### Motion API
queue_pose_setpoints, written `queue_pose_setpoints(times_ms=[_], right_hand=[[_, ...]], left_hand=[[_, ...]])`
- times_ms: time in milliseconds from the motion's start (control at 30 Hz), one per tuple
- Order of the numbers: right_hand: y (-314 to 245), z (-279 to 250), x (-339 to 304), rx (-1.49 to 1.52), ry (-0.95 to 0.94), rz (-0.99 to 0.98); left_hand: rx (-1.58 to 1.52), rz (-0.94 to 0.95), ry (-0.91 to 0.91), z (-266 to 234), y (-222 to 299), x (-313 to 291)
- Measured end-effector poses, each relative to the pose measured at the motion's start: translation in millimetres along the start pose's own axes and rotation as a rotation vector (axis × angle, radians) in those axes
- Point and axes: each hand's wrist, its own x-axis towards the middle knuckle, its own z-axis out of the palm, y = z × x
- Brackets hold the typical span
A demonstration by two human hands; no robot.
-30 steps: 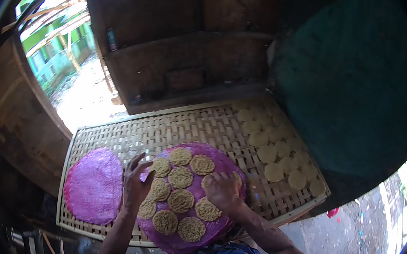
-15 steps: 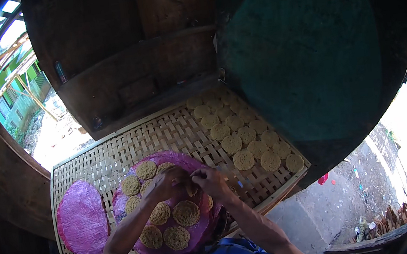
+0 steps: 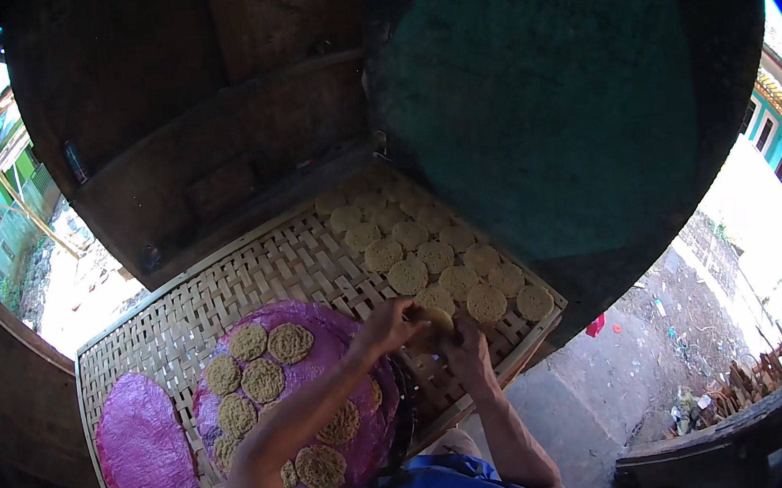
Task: The person peels small circular crackers from a stack of pink mesh discs and places them onto a bamboo rack to dry.
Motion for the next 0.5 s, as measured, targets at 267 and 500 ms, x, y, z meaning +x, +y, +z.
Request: queue_pose_setpoints(times_ms=[267,500], right_hand=[[32,-30,17,-0.512,0.314,-0.193],[7,-25,5,-0.601,0.339,-0.138]], left_hand=[[0.351,0.014,0.100,64,8,27],[0.391,0.000,0.161,12,26,-14]])
